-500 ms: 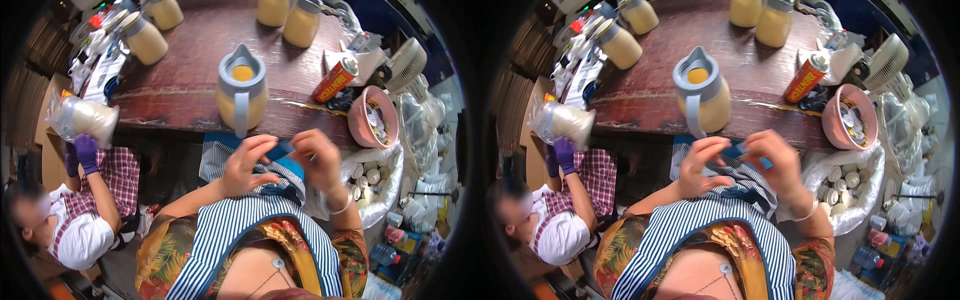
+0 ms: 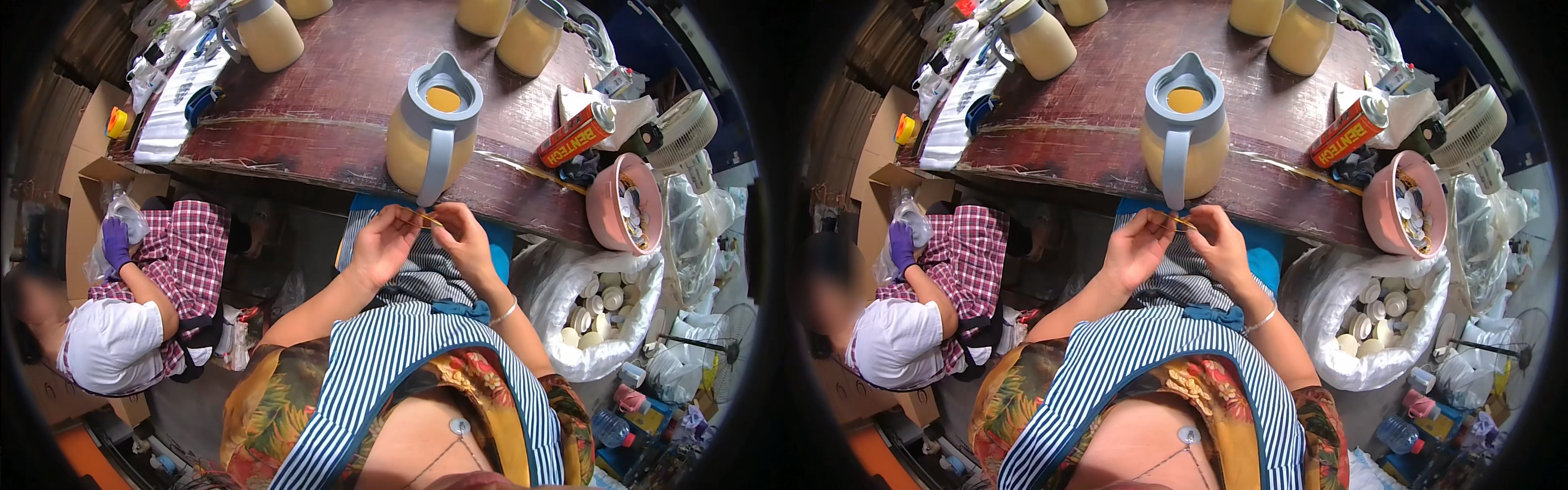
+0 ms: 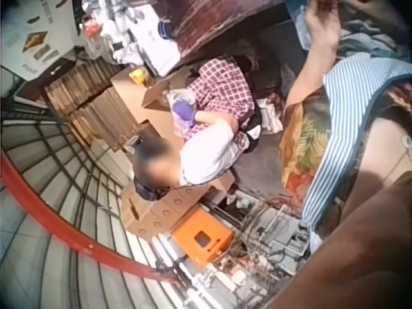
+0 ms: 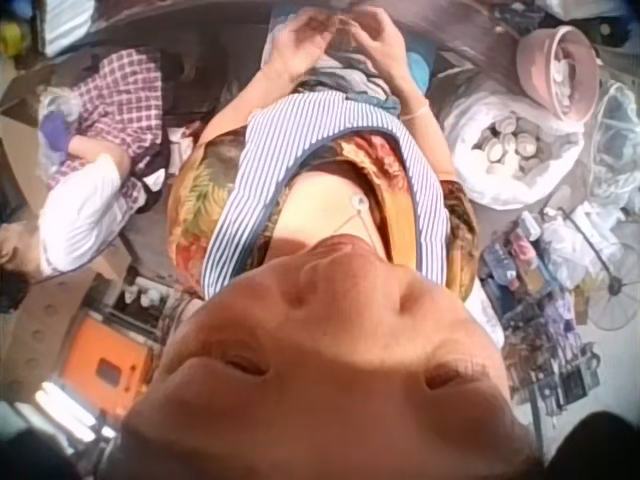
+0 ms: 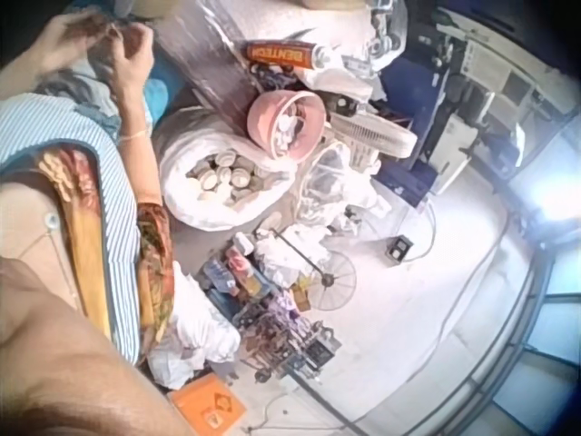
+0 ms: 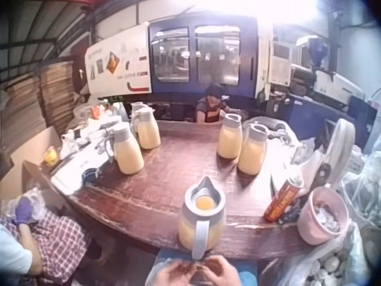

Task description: The person assembles beige and gray plastic pitchers at a workbench. They wipe the handle area with a blue cloth, spray a lubricant onto the cloth, and then insert a small white circular seal into the pitcher's opening. The person repeats this process for several pitchers, placing the finished units on the table.

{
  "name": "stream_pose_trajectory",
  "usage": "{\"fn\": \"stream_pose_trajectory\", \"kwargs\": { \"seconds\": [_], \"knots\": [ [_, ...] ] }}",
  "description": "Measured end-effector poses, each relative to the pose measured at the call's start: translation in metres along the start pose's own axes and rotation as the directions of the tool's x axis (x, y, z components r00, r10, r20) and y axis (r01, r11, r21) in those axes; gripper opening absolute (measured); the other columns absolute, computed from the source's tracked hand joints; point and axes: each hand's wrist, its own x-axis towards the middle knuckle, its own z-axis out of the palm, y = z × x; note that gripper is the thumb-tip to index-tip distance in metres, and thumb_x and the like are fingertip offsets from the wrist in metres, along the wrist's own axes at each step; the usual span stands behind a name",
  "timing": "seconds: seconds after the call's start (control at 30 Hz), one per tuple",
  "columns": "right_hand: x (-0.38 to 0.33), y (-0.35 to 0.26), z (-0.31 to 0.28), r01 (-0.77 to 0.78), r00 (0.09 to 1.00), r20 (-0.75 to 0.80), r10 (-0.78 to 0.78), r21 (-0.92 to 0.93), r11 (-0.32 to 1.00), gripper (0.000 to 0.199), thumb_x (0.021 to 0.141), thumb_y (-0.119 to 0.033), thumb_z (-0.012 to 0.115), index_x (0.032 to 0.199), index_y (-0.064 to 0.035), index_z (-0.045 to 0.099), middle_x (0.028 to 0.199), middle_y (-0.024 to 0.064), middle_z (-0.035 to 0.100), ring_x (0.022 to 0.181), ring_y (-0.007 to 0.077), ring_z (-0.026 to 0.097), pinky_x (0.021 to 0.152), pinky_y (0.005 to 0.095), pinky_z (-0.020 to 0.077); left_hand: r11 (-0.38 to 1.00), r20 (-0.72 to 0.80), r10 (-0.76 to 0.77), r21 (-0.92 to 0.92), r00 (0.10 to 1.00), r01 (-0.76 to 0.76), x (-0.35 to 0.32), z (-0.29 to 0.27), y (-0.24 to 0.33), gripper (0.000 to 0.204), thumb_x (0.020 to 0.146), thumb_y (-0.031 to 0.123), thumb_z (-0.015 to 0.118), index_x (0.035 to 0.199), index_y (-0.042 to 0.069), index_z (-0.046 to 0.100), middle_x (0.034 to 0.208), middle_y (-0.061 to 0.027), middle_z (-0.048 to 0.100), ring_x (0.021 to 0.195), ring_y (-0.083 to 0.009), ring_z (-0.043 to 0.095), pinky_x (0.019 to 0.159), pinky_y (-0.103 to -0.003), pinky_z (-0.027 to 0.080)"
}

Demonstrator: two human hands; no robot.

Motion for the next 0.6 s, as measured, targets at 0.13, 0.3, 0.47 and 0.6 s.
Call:
{"fn": "stream_pose_trajectory", "kwargs": {
  "seconds": [0.13,0.3,0.47,0.6],
  "knots": [
    [0.019,0.023,0.002,0.095,0.994,0.088,-0.064,-0.405,0.909,0.026,0.088,-0.004,0.065,0.113,-0.0022,0.059,0.102,0.0123,0.071,0.094,0.0227,0.07,0.075,0.033,0.0555,0.996,0.001,-0.08,-0.042,0.997,0.08,0.023,-0.026,0.014,0.02,0.1,0.02,0.053,0.092,0.004,0.061,0.097,-0.0081,0.063,0.097,-0.0222,0.058,0.096,-0.037,0.043],
    [0.025,0.015,0.003,0.022,0.999,0.051,-0.01,-0.237,0.971,0.024,0.091,-0.003,0.062,0.114,-0.0018,0.057,0.099,0.0114,0.07,0.089,0.0187,0.068,0.072,0.0329,0.054,0.999,0.044,0.022,-0.037,0.999,-0.02,0.03,-0.008,0.022,0.017,0.101,0.022,0.053,0.098,0.007,0.062,0.111,-0.0069,0.067,0.096,-0.0186,0.057,0.094,-0.035,0.043],
    [0.036,0.011,-0.02,-0.039,0.999,0.026,0.041,-0.087,0.995,0.025,0.091,0.003,0.058,0.116,-0.0012,0.054,0.097,0.0036,0.062,0.083,0.0088,0.058,0.07,0.0244,0.0487,0.991,0.041,0.031,-0.135,0.999,-0.025,0.037,-0.008,0.019,0.014,0.1,0.015,0.053,0.104,0.006,0.062,0.112,-0.0078,0.066,0.103,-0.0192,0.059,0.103,-0.039,0.044],
    [0.036,-0.042,-0.009,0.36,0.843,-0.335,-0.421,-0.23,0.904,0.029,0.089,0.003,0.063,0.117,-0.0026,0.056,0.095,0.0056,0.064,0.082,0.0105,0.058,0.076,0.0249,0.0489,0.974,0.229,0.152,-0.201,0.962,-0.106,0.032,0.027,0.023,0.012,0.097,0.002,0.051,0.101,0.003,0.063,0.117,-0.0114,0.065,0.104,-0.0212,0.062,0.109,-0.042,0.044]
  ]
}}
